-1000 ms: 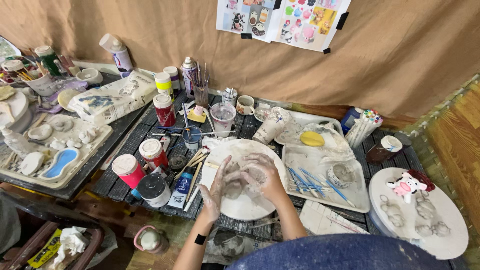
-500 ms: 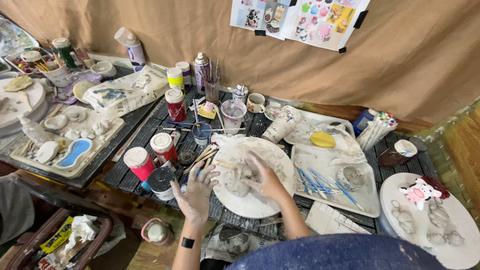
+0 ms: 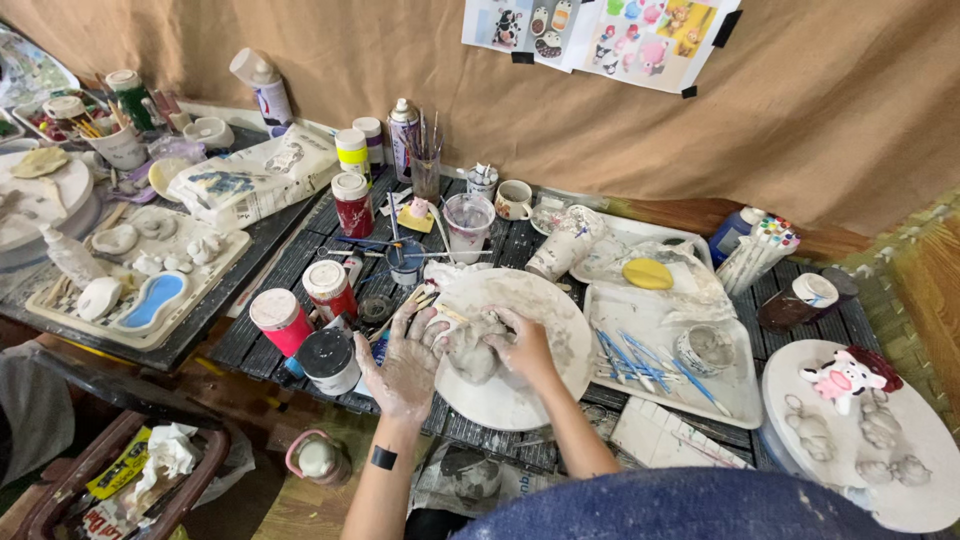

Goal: The person kneads and shapes a lump of gray clay on a white rotating plate using both hands. They repeatedly press, fold, and roll the material to consolidate it into a compact mass.

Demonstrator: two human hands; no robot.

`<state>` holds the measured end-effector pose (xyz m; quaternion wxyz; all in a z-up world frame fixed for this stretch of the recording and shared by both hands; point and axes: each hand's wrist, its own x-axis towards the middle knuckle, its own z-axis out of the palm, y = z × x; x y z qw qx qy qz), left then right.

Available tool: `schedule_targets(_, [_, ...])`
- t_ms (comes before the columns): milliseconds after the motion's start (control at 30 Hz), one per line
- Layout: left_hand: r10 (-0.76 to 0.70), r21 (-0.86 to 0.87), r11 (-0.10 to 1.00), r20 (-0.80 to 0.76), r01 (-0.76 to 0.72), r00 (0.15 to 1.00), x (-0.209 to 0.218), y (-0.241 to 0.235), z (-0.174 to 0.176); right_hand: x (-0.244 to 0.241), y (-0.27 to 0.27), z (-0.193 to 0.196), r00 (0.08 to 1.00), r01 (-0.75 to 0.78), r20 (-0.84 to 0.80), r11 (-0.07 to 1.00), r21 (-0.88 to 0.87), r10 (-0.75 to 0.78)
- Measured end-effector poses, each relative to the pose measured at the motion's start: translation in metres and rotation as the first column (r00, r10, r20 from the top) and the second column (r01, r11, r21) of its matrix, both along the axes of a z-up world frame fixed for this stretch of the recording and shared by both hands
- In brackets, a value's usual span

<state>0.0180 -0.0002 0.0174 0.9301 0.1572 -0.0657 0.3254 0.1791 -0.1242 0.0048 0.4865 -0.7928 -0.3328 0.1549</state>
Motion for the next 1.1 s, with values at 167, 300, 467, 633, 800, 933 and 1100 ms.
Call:
schedule_targets(167, [-0.050,-0.058,0.997,-0.043,0.047,0.998,0.008,-0.017,0.025,-0.002,-0.007,-0.014,0.984,-0.089,0.157,0.996,0.007,0.087])
schedule_targets(300, [-0.118,-0.057,0.991,0.073,0.123,0.990,0.020,-0.028,0.042,0.012,-0.036,-0.032,0.991,-0.021,-0.120,0.945,0.327,0.064])
schedule_targets(467, [-0.325,-0.066,0.935,0.227,0.348,0.918,0.035,-0.055,0.040,0.000,-0.062,-0.058,0.879,-0.078,-0.407,0.917,0.392,0.249])
schedule_targets(633, [-0.384,0.097,0.923,0.222,0.372,0.896,0.043,-0.066,0.035,-0.007,-0.062,-0.054,0.858,0.086,-0.491,0.901,0.425,0.150])
schedule_targets(800, [-0.386,0.186,0.912,0.090,0.365,0.918,0.043,-0.069,0.032,-0.002,-0.068,-0.050,0.873,0.051,-0.441,0.862,0.504,0.206])
schedule_targets(933, [-0.350,0.334,0.887,0.030,0.320,0.936,0.044,-0.069,0.030,0.006,-0.071,-0.048,0.843,0.015,-0.452,0.826,0.563,0.292])
schedule_targets(1100, [-0.333,0.458,0.832,-0.041,0.314,0.942,0.046,-0.059,0.018,0.013,-0.074,-0.038,0.843,0.109,-0.511,0.876,0.470,0.169])
